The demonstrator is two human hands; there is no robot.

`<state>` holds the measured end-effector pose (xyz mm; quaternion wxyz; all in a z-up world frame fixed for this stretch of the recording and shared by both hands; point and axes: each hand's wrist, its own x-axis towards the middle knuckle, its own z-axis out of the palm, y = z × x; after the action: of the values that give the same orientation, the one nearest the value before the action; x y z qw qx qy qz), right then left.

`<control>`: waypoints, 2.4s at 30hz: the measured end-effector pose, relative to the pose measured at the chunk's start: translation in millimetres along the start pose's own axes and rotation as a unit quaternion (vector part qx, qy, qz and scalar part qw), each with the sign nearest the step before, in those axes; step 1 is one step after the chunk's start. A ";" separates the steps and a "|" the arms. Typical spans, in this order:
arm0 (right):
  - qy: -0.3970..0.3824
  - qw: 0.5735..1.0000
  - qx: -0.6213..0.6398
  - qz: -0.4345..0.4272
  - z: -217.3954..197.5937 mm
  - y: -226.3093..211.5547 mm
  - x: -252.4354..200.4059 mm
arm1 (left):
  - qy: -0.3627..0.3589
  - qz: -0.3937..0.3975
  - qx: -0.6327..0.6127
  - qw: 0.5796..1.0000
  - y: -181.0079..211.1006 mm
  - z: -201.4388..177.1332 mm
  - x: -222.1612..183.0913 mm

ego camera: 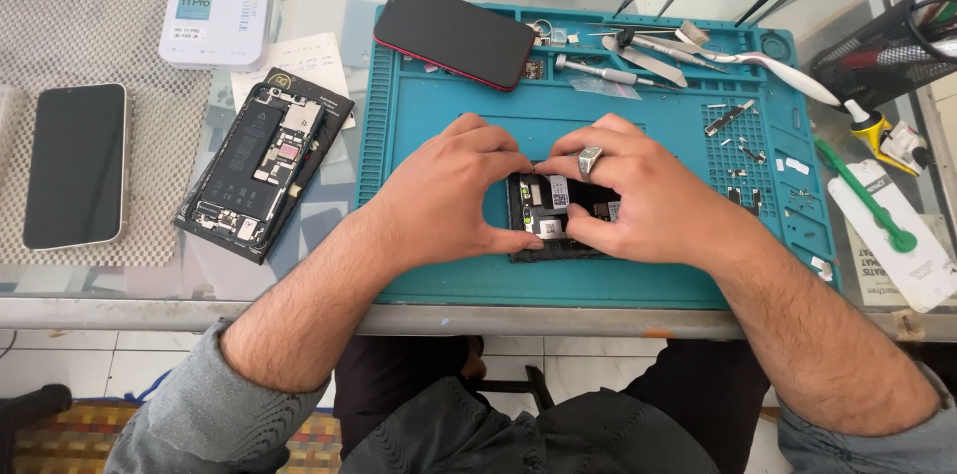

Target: Disassembling a smartphone on a repair bench to remove the battery and internal circuit boards.

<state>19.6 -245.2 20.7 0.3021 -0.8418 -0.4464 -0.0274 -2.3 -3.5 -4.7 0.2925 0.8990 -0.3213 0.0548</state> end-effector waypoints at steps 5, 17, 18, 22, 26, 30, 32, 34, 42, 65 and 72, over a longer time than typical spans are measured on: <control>-0.013 1.000 -0.001 0.011 2.4 1.2 -1.0 | -0.014 -0.008 0.002 1.000 -0.6 0.0 0.2; -0.006 1.000 -0.021 0.018 6.1 2.9 2.9 | -0.024 -0.009 0.001 1.000 -0.5 -1.7 0.6; -0.001 1.000 -0.025 0.016 6.2 2.0 3.8 | -0.027 -0.009 0.003 1.000 0.0 -2.8 1.1; 0.002 0.999 -0.029 0.014 6.5 2.5 3.7 | -0.027 -0.009 0.000 1.000 0.1 -3.3 1.3; 0.003 0.999 -0.029 0.020 7.5 3.1 3.1 | -0.029 -0.009 0.007 1.000 -0.2 -2.8 1.3; 0.007 0.999 -0.029 0.022 6.8 1.0 3.8 | -0.023 -0.005 0.004 1.000 -0.5 -3.0 1.3; 0.006 0.999 -0.030 0.020 7.0 2.7 2.9 | -0.021 -0.002 0.006 1.000 -0.1 -3.9 1.2; 0.005 0.999 -0.031 0.018 7.1 3.5 2.5 | -0.018 0.001 0.007 1.000 0.4 -5.1 0.5; 0.003 0.999 -0.017 0.027 4.8 0.3 3.0 | -0.014 0.017 0.008 1.000 -2.4 -3.8 -0.5; -0.002 1.000 -0.012 0.028 4.3 0.2 5.0 | -0.022 0.009 0.013 1.000 1.0 -6.5 0.2; -0.009 0.999 0.017 0.039 1.4 2.2 4.5 | -0.023 0.007 0.016 1.000 1.0 -5.0 -0.3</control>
<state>23.7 -242.1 20.0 0.3128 -0.8537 -0.4163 -0.0006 -2.7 -1.2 -0.2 0.2700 0.9023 -0.3336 0.0418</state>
